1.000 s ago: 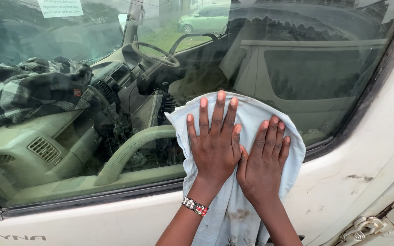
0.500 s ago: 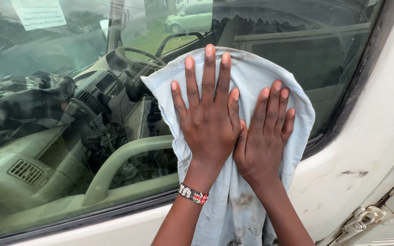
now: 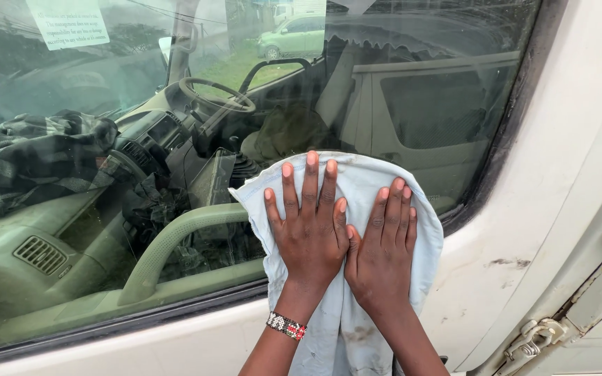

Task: Cleaning the window and door of a white truck using a cloth.

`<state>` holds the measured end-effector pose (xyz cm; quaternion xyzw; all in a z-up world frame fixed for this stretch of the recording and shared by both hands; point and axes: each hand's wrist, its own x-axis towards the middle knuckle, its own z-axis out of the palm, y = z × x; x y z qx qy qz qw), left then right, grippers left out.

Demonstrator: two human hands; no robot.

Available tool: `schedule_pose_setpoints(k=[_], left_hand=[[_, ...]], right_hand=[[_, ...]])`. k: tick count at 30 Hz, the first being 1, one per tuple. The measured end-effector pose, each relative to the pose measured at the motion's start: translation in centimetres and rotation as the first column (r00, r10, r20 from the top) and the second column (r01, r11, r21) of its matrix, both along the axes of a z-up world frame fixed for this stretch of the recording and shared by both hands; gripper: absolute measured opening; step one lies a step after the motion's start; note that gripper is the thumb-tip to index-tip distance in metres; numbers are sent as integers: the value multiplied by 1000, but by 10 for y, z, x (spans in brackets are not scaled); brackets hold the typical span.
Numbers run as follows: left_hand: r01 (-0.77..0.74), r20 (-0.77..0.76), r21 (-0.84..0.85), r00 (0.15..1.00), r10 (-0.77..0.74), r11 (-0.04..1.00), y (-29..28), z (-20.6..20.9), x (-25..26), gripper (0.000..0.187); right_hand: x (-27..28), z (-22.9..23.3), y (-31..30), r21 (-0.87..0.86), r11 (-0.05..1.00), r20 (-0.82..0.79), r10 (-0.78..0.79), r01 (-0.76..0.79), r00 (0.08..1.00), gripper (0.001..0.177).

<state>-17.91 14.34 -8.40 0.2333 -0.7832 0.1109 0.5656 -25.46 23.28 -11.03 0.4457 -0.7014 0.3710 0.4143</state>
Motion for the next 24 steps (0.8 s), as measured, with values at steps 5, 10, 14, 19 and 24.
schedule_pose_setpoints(k=[5,10,14,19,24], left_hand=[[-2,-8,-13,1000,2,1000,17,63,-22,53],[-47,3,-60,999,47,997,25,73,-28,53],[11,2,-67,1000,-10,998,27,33,-30,54],[102,111,-35,989,-97,994,39,-12,-34,57],[55,97,14,994,-56,998,46,-16,-38,56]], right_hand=[[-25,46,5,-54,998,-22,-14,13,1000,68],[-25,52,9,-121,993,-21,-1,-2,1000,68],[-19,18,18,-169,986,61,25,-14,998,72],[-17,-7,42,-104,993,48,53,-48,997,76],[-20,0,47,-45,999,-12,20,-21,1000,74]])
